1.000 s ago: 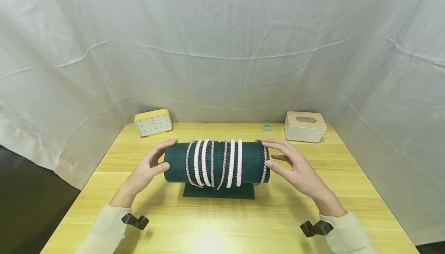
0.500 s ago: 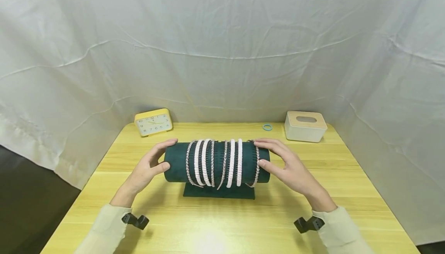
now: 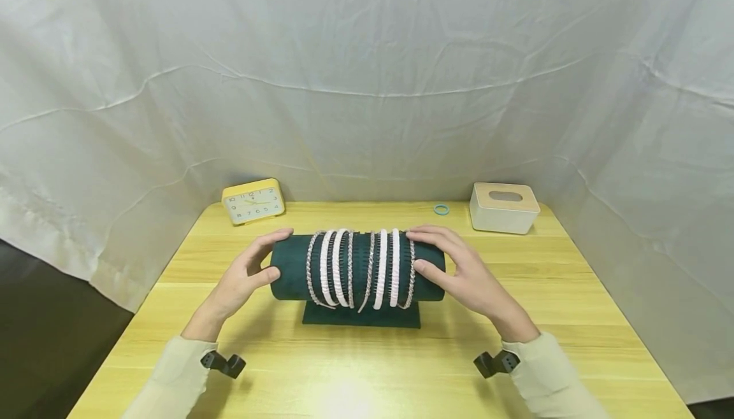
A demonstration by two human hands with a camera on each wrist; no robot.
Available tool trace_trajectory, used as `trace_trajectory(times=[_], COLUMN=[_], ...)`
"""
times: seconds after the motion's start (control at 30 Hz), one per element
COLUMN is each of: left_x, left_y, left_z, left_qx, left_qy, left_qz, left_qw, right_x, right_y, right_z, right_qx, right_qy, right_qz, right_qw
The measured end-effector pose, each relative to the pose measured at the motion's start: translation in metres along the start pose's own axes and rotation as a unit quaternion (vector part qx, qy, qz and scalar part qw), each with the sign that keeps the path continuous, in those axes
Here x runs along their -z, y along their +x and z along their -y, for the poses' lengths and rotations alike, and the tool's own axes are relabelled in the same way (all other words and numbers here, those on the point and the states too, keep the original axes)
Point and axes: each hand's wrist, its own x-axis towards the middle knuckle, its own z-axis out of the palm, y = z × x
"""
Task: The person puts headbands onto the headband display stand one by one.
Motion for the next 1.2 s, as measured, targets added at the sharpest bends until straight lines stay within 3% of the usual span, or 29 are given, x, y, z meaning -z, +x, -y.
trace_trajectory(times=[0.87, 1.2], left_x=[0.001, -0.001], left_y=[0.0, 0.001], left_z=[0.0, -0.001], left_qx=[-0.007, -0.004], left_qy=[0.004, 0.001], left_qz=[-0.002, 0.001], left_qw=[1.0, 1.0], right_x=[-0.006, -0.003], right_y=[0.002, -0.009], right_z=[-0.002, -0.015], right_qx=[-0.014, -0.039], right_qy=[0.005, 0.077], right_qz=[-0.002, -0.004], right_qw=[0.9999, 0.9963])
